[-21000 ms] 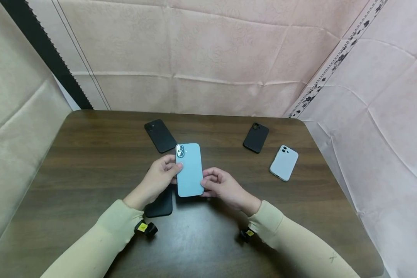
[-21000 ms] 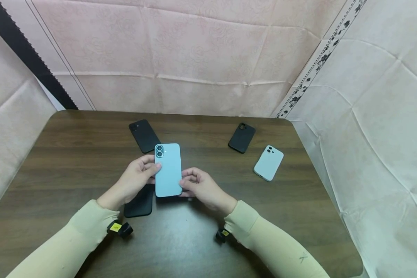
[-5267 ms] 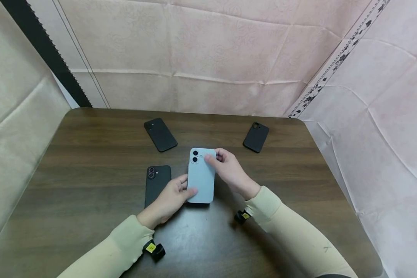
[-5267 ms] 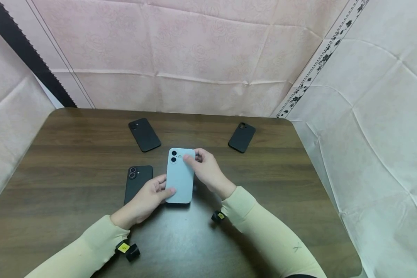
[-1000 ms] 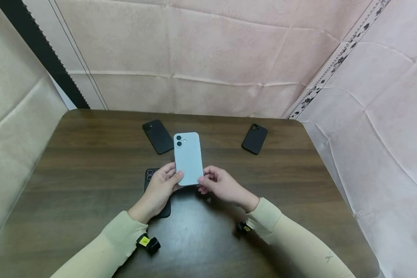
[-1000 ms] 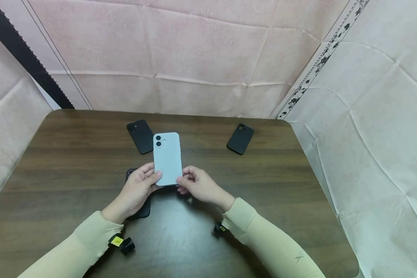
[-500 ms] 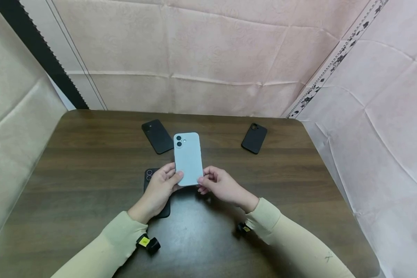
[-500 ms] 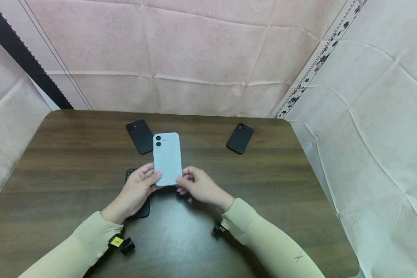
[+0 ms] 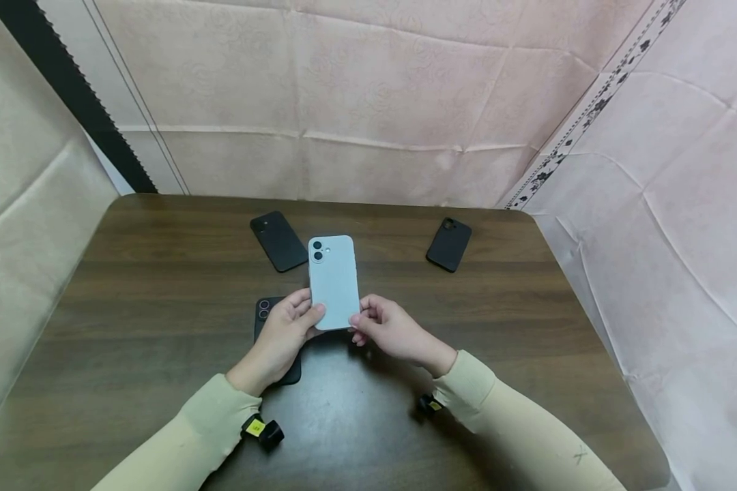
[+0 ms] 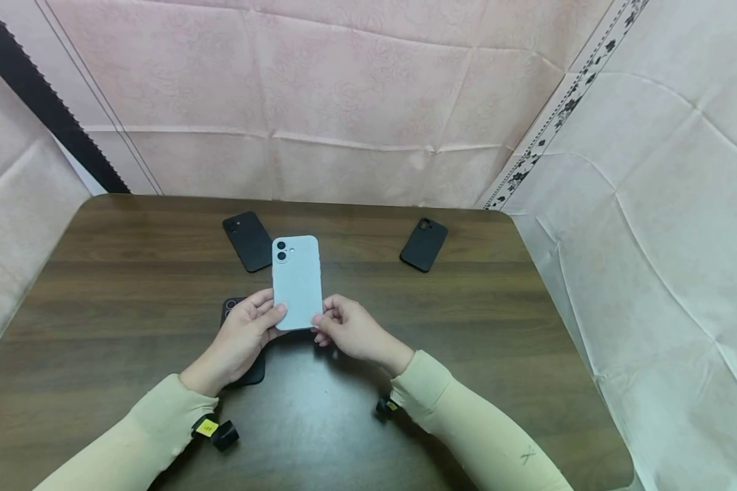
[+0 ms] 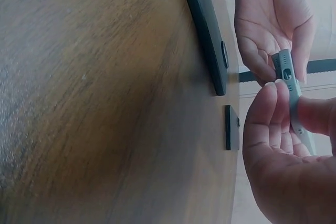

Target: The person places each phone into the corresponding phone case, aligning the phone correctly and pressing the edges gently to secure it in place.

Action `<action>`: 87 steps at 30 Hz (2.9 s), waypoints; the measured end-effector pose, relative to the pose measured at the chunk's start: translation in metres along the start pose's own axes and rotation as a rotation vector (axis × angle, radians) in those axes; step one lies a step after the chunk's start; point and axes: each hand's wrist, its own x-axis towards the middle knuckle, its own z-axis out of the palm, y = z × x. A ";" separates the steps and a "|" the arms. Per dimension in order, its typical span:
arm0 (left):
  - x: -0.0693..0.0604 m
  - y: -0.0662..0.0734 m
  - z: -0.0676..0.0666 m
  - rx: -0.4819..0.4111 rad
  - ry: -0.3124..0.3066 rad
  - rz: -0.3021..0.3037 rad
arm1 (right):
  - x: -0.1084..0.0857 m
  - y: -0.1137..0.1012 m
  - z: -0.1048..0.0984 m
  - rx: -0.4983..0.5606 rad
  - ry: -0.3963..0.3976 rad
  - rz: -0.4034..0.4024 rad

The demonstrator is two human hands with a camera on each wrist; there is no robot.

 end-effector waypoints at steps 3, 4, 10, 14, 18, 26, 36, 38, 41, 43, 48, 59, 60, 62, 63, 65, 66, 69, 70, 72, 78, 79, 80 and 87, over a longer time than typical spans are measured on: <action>0.000 0.000 -0.001 0.004 0.002 -0.002 | 0.005 0.013 -0.002 0.035 0.019 -0.010; 0.000 0.001 -0.001 0.006 -0.001 -0.002 | 0.007 0.017 -0.002 0.044 0.030 -0.012; -0.002 0.002 -0.002 0.043 -0.053 -0.016 | 0.011 0.026 -0.004 0.059 0.098 -0.005; -0.001 0.001 -0.002 0.062 -0.107 -0.013 | 0.012 0.028 -0.004 0.059 0.117 -0.003; -0.002 0.001 -0.001 0.080 -0.128 -0.002 | 0.012 0.030 -0.004 0.069 0.121 -0.007; -0.002 0.001 0.000 0.051 -0.133 -0.020 | 0.013 0.032 -0.007 0.073 0.117 0.000; -0.001 -0.004 0.001 0.051 -0.172 -0.028 | 0.017 0.034 -0.010 0.077 0.173 0.022; -0.001 -0.004 0.001 0.053 -0.172 -0.027 | 0.018 0.034 -0.009 0.083 0.174 0.024; -0.001 -0.005 0.000 0.060 -0.176 -0.022 | 0.018 0.034 -0.009 0.091 0.174 0.021; -0.001 -0.005 0.000 0.067 -0.173 -0.022 | 0.018 0.033 -0.008 0.095 0.170 0.021; -0.001 -0.006 0.001 0.078 -0.153 -0.038 | 0.011 0.019 -0.006 0.074 0.162 0.019; -0.001 -0.006 0.000 0.073 -0.125 -0.087 | 0.002 0.004 -0.005 0.034 0.153 0.029; -0.001 -0.006 0.000 0.080 -0.124 -0.089 | 0.002 0.004 -0.005 0.033 0.150 0.033; 0.000 -0.006 -0.001 0.097 -0.121 -0.093 | 0.002 0.005 -0.006 0.034 0.143 0.037; 0.000 -0.006 -0.001 0.105 -0.120 -0.094 | 0.002 0.005 -0.006 0.035 0.140 0.036; 0.000 -0.005 -0.001 0.115 -0.121 -0.097 | 0.002 0.004 -0.007 0.038 0.135 0.032; 0.000 -0.005 -0.002 0.117 -0.122 -0.098 | 0.002 0.004 -0.007 0.043 0.133 0.027; -0.001 -0.002 -0.002 0.118 -0.135 -0.087 | 0.001 0.003 -0.008 0.056 0.121 0.019; -0.001 -0.001 -0.002 0.116 -0.136 -0.082 | 0.001 0.004 -0.008 0.061 0.114 0.017; -0.001 0.000 -0.002 0.108 -0.138 -0.069 | 0.002 0.007 -0.009 0.070 0.103 0.017; 0.001 0.004 -0.003 0.101 -0.051 -0.023 | 0.011 0.028 -0.011 0.098 0.067 0.015; 0.002 0.005 -0.004 0.107 -0.028 -0.014 | 0.011 0.030 -0.011 0.099 0.054 0.015; 0.002 0.006 -0.005 0.115 -0.009 -0.008 | 0.011 0.031 -0.011 0.096 0.041 0.013; 0.002 0.009 -0.006 0.159 0.003 -0.003 | 0.010 0.034 -0.010 0.083 0.005 -0.024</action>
